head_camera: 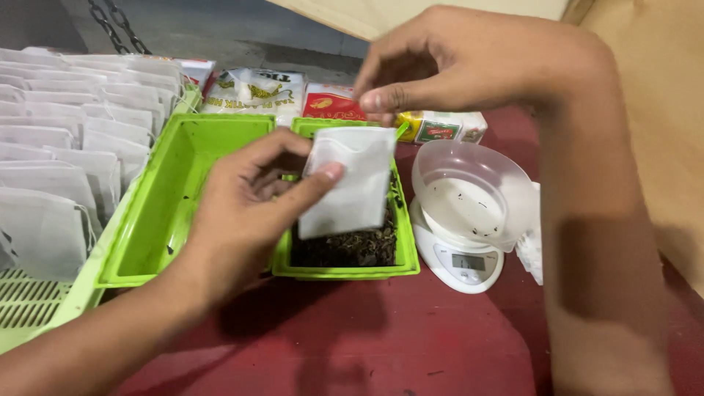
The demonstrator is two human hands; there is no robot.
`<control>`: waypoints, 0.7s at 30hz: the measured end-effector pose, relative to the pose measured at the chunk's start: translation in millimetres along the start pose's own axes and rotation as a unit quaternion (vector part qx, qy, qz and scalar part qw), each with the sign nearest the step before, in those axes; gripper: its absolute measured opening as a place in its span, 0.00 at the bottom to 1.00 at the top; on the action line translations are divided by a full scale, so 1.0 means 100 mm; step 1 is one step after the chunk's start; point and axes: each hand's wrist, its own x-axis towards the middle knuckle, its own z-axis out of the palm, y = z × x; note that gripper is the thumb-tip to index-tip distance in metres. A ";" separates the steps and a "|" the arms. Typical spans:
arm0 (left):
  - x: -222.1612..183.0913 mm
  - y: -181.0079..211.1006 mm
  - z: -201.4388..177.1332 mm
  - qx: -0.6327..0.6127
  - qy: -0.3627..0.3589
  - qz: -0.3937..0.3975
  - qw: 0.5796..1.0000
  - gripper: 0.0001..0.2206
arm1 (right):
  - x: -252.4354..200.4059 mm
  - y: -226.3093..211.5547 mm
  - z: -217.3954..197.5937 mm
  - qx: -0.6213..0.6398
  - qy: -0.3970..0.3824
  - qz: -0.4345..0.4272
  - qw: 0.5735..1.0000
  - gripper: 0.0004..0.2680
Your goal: Filling tea bags with tea leaves using a spoon and weighing them on a digital scale
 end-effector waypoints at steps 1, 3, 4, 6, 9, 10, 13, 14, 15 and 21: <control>0.00 -0.04 -0.01 0.000 0.000 -0.001 1.000 0.06 | 0.06 0.14 0.05 0.001 -0.001 0.000 1.000 0.13; 0.02 -0.11 -0.04 0.018 0.099 -0.065 0.993 0.09 | 0.18 0.42 0.14 -0.059 0.051 -0.054 0.995 0.11; 0.01 -0.11 -0.05 0.019 0.098 -0.065 0.993 0.09 | 0.22 0.37 0.18 -0.059 0.053 -0.055 0.995 0.11; -0.01 -0.11 -0.06 -0.008 0.103 -0.058 0.993 0.11 | 0.32 0.25 0.27 -0.088 -0.043 0.165 0.981 0.20; 0.00 -0.02 -0.07 -0.007 0.128 -0.130 0.983 0.14 | 0.50 0.44 0.45 -0.151 -0.098 0.184 0.966 0.15; -0.01 0.00 -0.06 -0.006 0.131 -0.131 0.983 0.14 | 0.51 0.43 0.47 -0.151 -0.098 0.181 0.967 0.15; -0.01 0.00 -0.06 -0.033 0.136 -0.152 0.978 0.14 | 0.51 0.31 0.47 -0.160 -0.101 0.170 0.967 0.12; -0.02 -0.04 -0.07 -0.042 0.128 -0.126 0.983 0.11 | 0.47 0.22 0.45 -0.158 -0.102 0.196 0.962 0.12; -0.03 -0.08 -0.08 -0.051 0.120 -0.100 0.986 0.09 | 0.44 0.13 0.43 -0.156 -0.102 0.222 0.957 0.12; -0.09 0.08 -0.17 -0.075 0.140 -0.001 0.987 0.09 | 0.37 0.13 0.39 -0.199 -0.052 0.193 0.959 0.05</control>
